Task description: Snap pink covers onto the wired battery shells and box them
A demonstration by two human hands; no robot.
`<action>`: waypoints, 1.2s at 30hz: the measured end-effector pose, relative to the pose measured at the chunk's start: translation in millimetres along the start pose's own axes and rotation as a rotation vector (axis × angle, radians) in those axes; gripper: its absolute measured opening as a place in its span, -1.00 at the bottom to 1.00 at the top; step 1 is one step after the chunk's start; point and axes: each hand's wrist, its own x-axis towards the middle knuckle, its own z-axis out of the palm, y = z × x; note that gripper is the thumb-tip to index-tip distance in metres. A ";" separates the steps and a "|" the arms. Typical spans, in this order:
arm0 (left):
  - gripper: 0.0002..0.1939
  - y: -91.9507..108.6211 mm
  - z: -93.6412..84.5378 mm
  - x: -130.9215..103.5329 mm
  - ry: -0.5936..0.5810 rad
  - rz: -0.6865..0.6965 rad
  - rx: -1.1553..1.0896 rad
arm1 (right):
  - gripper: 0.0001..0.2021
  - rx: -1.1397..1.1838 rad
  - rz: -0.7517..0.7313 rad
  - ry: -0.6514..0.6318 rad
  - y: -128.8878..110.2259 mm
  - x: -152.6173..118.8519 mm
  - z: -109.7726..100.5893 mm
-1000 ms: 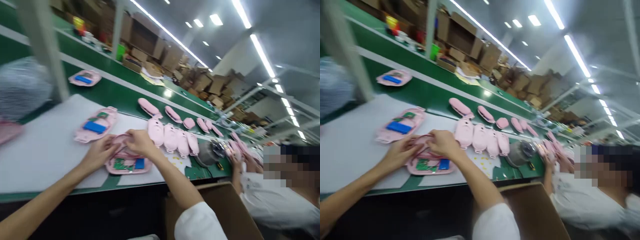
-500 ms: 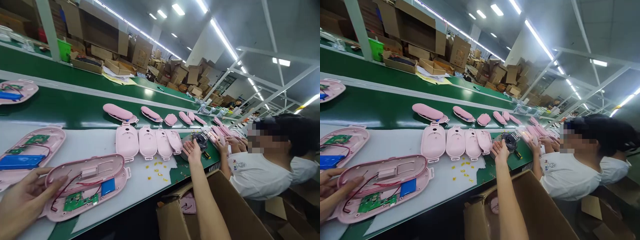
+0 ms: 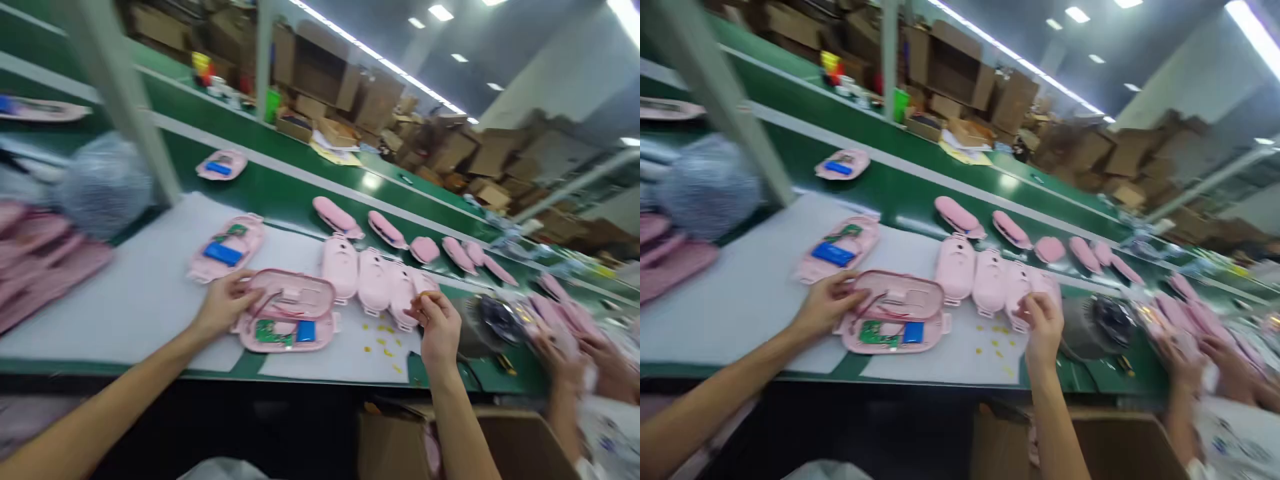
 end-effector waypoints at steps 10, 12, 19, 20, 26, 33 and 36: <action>-0.59 -15.2 3.9 -9.3 -0.110 0.006 -0.406 | -0.81 -1.006 -1.037 -0.949 -6.4 -61.8 186.4; -0.57 -17.1 4.7 -10.2 -0.109 0.002 -0.416 | -0.81 -1.083 -1.094 -0.952 -3.7 -58.0 189.3; -0.57 -20.6 5.2 -11.8 -0.117 0.037 -0.415 | -0.81 -1.159 -1.150 -1.015 -11.3 -61.2 190.7; -0.57 -20.6 5.3 -12.3 -0.117 0.039 -0.412 | -0.81 -1.164 -1.153 -1.011 -10.7 -62.7 191.6; -0.63 -18.9 1.8 -12.9 -0.105 0.046 -0.308 | -0.75 -1.182 -0.880 -0.762 -8.3 -47.3 192.6; -0.58 9.4 -3.1 -18.5 -0.183 0.185 0.011 | -0.87 -0.767 -0.588 -0.811 -16.3 -59.8 177.8; -0.52 20.1 -1.5 -12.6 -0.182 0.171 0.209 | -0.81 -0.671 -0.790 -0.660 -15.1 -45.3 140.3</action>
